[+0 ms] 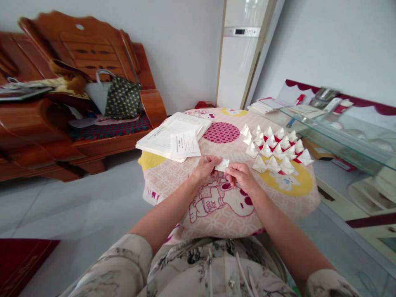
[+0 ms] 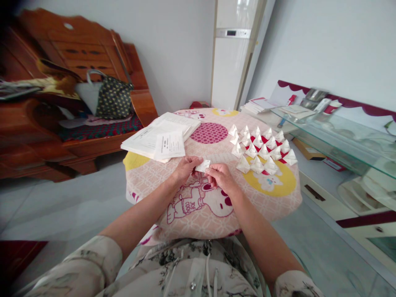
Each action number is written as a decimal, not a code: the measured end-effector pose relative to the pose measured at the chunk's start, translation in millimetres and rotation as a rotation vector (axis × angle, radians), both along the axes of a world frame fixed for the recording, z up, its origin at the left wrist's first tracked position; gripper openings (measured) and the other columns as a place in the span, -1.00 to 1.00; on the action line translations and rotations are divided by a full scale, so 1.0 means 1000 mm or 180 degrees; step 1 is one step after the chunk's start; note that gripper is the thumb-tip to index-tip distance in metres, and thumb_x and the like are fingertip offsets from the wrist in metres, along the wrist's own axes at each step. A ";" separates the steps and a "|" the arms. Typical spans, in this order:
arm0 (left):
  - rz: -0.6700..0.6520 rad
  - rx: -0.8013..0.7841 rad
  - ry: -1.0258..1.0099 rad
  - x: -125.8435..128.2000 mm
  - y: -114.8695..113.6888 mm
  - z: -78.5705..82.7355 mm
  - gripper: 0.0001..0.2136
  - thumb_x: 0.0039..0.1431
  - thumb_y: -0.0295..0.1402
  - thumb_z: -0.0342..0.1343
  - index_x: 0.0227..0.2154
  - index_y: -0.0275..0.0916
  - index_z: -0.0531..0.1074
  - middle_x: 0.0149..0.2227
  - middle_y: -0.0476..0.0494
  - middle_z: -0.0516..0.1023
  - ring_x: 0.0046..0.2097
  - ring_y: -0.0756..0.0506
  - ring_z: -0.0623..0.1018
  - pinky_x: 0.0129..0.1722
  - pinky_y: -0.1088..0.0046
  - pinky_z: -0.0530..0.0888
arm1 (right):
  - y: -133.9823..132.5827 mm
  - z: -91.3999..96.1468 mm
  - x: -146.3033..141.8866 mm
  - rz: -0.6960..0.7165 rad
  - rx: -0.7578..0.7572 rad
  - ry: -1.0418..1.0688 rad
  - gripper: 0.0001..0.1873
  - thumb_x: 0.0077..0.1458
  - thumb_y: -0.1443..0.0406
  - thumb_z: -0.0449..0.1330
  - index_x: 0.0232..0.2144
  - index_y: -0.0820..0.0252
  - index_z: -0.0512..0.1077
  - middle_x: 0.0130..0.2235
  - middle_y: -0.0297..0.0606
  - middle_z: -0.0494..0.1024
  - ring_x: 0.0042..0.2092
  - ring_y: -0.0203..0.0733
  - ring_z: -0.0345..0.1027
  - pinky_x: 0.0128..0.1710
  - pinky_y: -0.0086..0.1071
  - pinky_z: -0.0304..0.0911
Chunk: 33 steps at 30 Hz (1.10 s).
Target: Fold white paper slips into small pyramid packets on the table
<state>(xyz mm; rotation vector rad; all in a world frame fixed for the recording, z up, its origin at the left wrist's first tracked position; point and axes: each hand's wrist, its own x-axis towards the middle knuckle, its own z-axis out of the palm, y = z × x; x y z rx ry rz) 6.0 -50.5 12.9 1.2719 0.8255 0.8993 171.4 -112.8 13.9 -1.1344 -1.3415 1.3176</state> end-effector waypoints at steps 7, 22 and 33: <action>-0.0183 -0.0314 -0.0046 0.000 -0.001 0.005 -0.63 0.20 -0.15 0.15 -0.58 -0.33 0.41 -0.66 -0.06 0.45 -0.66 0.09 0.36 -0.65 0.60 0.24 | -0.001 0.001 -0.001 -0.0177 0.0002 0.0001 -0.69 0.05 0.08 0.22 -0.53 0.20 0.41 -0.67 -0.43 0.38 -0.71 -0.40 0.15 -0.76 -0.53 0.01; -0.0157 -0.0317 0.0035 0.000 0.002 -0.002 -0.82 0.11 -0.35 0.27 -0.42 -0.35 0.42 -0.56 -0.03 0.51 -0.62 0.11 0.41 -0.58 0.62 0.32 | 0.001 -0.004 0.000 -0.0151 -0.0414 0.0017 -0.72 -0.03 0.10 0.24 -0.52 0.22 0.45 -0.68 -0.39 0.42 -0.73 -0.37 0.20 -0.80 -0.54 0.03; 0.0409 0.1484 0.1189 -0.003 0.000 -0.003 -0.88 0.02 -0.53 0.16 -0.36 -0.29 0.57 -0.43 -0.06 0.56 -0.40 0.02 0.47 -0.38 0.55 0.35 | 0.003 0.001 0.000 -0.0104 -0.1276 -0.0146 -0.78 -0.08 0.21 0.29 -0.61 0.20 0.40 -0.71 -0.29 0.47 -0.76 -0.31 0.25 -0.88 -0.55 0.01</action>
